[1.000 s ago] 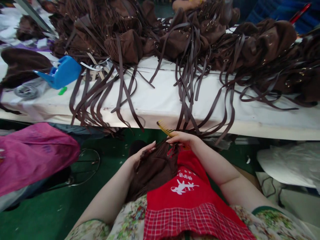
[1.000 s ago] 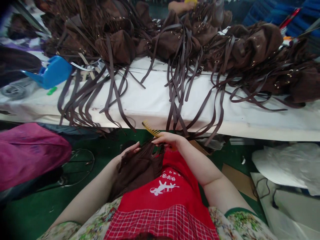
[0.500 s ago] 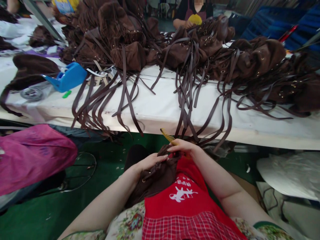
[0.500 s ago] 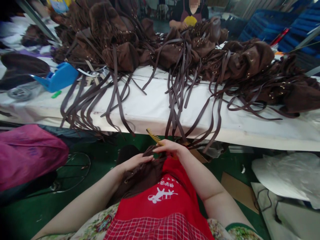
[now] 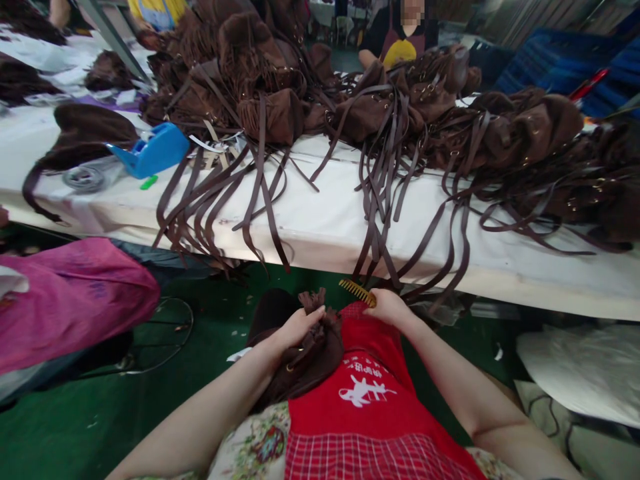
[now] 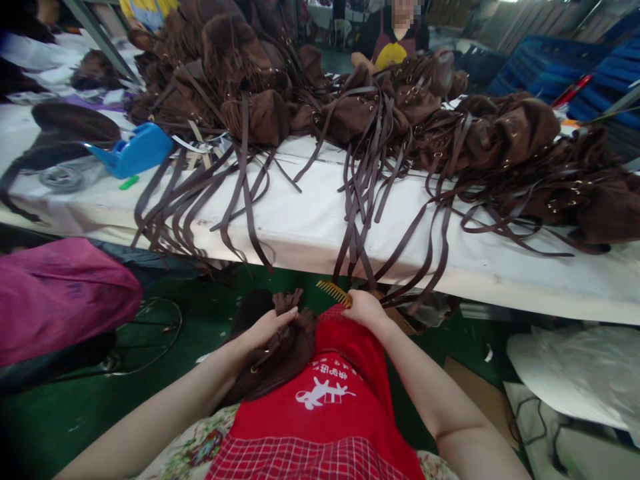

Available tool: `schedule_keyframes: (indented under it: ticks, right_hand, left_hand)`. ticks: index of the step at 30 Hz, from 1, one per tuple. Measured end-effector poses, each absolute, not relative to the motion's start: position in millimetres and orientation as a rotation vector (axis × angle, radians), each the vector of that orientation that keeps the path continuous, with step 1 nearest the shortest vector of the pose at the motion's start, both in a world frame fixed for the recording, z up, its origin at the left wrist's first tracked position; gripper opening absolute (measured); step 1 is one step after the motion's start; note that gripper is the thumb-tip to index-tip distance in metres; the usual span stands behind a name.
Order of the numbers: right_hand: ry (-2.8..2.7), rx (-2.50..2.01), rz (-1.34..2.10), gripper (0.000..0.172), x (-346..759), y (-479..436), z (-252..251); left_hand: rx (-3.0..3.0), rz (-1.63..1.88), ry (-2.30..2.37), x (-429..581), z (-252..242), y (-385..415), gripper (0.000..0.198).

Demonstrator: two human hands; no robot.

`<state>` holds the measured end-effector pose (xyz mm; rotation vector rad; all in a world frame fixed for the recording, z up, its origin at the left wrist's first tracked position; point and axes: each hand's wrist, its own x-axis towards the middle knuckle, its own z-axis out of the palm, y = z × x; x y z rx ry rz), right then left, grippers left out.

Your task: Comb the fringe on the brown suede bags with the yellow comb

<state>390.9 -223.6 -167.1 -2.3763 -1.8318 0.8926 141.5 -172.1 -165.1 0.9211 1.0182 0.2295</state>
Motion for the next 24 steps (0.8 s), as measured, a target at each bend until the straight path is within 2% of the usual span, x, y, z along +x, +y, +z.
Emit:
schedule_keyframes:
  ticks: [4, 8, 12, 18, 24]
  right_hand:
    - [-1.764, -2.055, 0.989, 0.040, 388.4, -228.2, -154.4]
    - [-1.796, -1.852, 0.778, 0.033, 363.7, -230.8, -142.5]
    - [-1.984, -1.696, 0.682, 0.027, 341.0, -236.9, -142.3]
    - [-2.108, -1.712, 0.615, 0.027, 327.1, -241.4, -137.6]
    - [-2.304, -1.836, 0.681, 0.025, 316.4, -235.4, -141.7]
  left_hand:
    - [0.973, 0.058, 0.950, 139.9, -160.2, -168.8, 0.050]
    - [0.882, 0.042, 0.883, 145.2, -155.9, -168.2, 0.048]
    - [0.776, 0.196, 0.874, 147.9, -158.9, -169.9, 0.049]
    - [0.740, 0.169, 0.895, 141.9, -161.0, -173.0, 0.041]
    - [0.798, 0.140, 0.844, 141.3, -160.1, -177.6, 0.044]
